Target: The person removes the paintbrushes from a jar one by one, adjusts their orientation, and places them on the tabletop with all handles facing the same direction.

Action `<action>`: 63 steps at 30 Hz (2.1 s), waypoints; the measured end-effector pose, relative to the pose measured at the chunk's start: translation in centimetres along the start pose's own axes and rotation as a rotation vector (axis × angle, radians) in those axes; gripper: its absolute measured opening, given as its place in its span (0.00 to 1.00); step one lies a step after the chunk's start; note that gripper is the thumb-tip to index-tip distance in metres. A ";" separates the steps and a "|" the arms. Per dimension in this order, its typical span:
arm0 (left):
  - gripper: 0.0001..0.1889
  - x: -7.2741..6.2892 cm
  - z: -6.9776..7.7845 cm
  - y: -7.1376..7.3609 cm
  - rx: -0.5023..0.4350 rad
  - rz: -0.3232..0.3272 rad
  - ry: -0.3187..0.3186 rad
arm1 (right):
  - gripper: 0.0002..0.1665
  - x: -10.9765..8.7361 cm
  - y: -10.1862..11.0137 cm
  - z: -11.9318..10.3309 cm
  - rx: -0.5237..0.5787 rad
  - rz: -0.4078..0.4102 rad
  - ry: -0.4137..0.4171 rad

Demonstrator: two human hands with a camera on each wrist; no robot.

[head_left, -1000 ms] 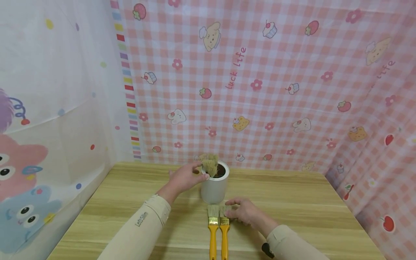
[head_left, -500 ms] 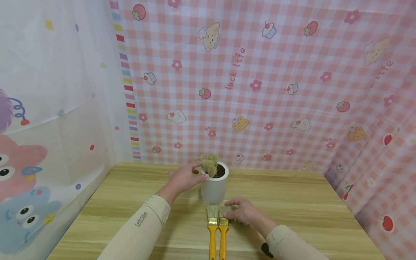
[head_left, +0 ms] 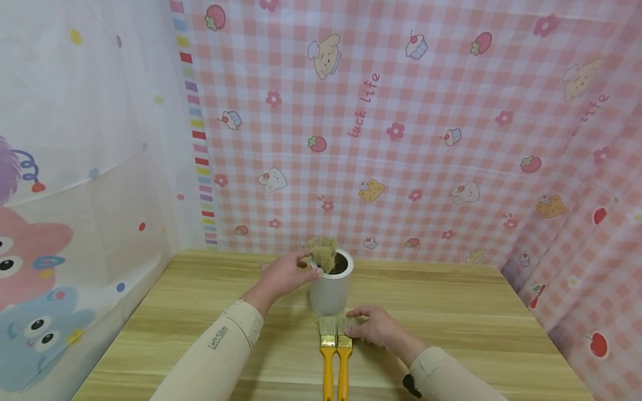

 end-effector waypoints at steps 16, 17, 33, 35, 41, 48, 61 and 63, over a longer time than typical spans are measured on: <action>0.37 -0.1 0.1 0.0 0.002 -0.001 -0.006 | 0.27 0.0 0.0 0.0 0.006 -0.003 0.000; 0.37 -0.1 0.0 0.0 0.001 -0.001 -0.006 | 0.27 0.0 0.0 0.0 0.008 -0.004 0.001; 0.37 0.0 -0.2 -0.1 -0.006 0.007 -0.004 | 0.27 0.1 0.0 0.2 0.020 -0.012 0.017; 0.37 0.0 -0.2 0.0 -0.005 0.006 -0.001 | 0.27 0.1 0.1 0.2 0.014 -0.008 0.017; 0.37 -0.1 -0.1 0.0 -0.008 0.005 -0.006 | 0.26 -0.1 0.4 0.2 0.007 0.002 0.021; 0.37 -0.1 -0.3 -0.1 -0.010 0.006 -0.005 | 0.27 0.1 0.7 0.1 -0.003 0.005 0.017; 0.37 -0.1 -0.3 -0.1 0.003 -0.003 -0.005 | 0.29 0.3 2.5 0.0 -0.016 0.043 0.055; 0.37 0.0 -0.3 -0.1 0.006 -0.003 -0.009 | 0.29 0.4 3.0 0.0 -0.014 0.051 0.062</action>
Point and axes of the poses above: each hand's wrist, its own x-axis towards the middle knuckle, its own y-axis out of the back of the hand, z = x × y, the point moved 2 cm from there along x, towards the middle knuckle, and after that the axes turned 7 degrees about -z, right-handed, at the moved point
